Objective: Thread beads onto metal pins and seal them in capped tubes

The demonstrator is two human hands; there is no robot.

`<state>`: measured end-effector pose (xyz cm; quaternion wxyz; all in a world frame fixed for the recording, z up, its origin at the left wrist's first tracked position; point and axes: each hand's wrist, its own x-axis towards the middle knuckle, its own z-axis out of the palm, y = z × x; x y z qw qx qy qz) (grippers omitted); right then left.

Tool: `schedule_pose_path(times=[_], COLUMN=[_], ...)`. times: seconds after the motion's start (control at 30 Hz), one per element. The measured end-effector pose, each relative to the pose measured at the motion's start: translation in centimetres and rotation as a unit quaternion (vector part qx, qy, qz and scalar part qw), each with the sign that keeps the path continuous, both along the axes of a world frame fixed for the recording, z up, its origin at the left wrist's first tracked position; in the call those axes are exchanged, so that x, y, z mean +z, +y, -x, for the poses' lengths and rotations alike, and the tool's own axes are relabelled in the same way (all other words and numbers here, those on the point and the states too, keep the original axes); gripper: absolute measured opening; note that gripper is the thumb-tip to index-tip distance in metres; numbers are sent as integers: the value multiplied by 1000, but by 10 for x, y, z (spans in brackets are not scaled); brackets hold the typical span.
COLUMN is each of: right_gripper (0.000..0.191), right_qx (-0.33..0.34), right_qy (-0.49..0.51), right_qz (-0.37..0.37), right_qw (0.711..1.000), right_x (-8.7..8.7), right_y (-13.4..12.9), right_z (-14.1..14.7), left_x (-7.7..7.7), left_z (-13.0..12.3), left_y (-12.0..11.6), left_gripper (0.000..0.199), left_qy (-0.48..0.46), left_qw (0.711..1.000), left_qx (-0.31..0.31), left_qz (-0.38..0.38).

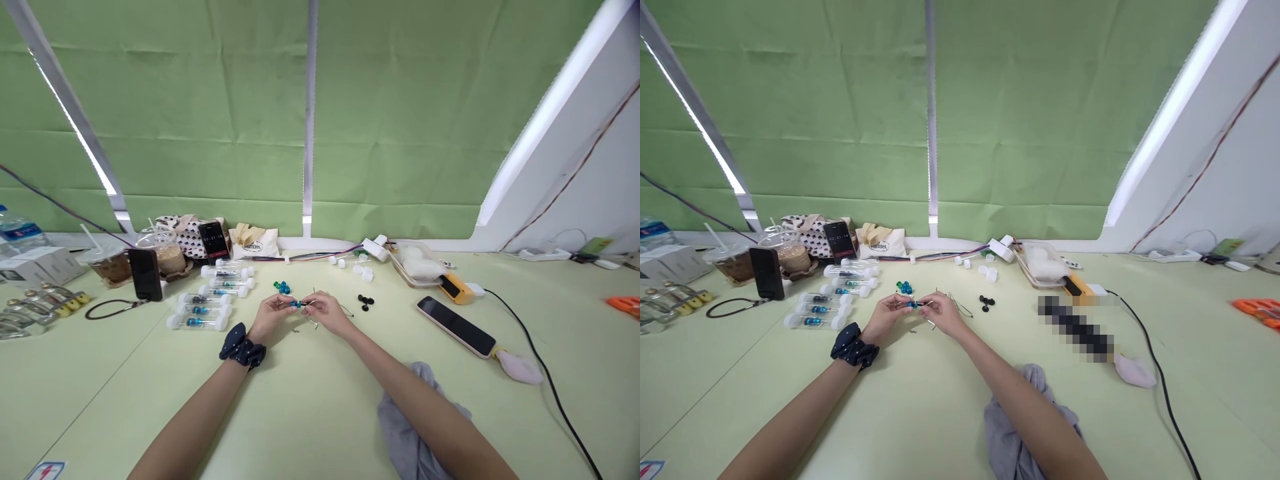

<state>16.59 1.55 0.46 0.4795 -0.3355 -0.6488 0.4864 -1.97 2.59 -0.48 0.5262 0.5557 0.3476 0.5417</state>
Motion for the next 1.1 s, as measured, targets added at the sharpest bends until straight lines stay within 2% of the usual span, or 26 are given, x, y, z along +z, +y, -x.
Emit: schedule_pose_path(times=[0.17,0.4,0.5,0.7,1.1], right_gripper=[33,34,34,26,33], right_qx=[-12,-6,0,-42,-32], right_qy=[16,35,20,3,29], right_qz=[37,71,69,15,75], right_qw=[999,997,997,999,996], right_x=[2,-5,-3,-1,-5], right_y=[-1,1,-2,-1,1], right_z=[0,4,4,2,2], left_x=[1,1,1,1,2], left_z=[0,-1,-1,0,-1], left_y=[-1,-1,-1,-1,-2], left_gripper=[26,25,24,25,24], left_qy=[22,20,16,22,26], left_qw=[1000,1000,1000,1000,999], left_qx=[2,-2,-3,-14,-21], left_qz=[-5,-5,-5,-9,-14])
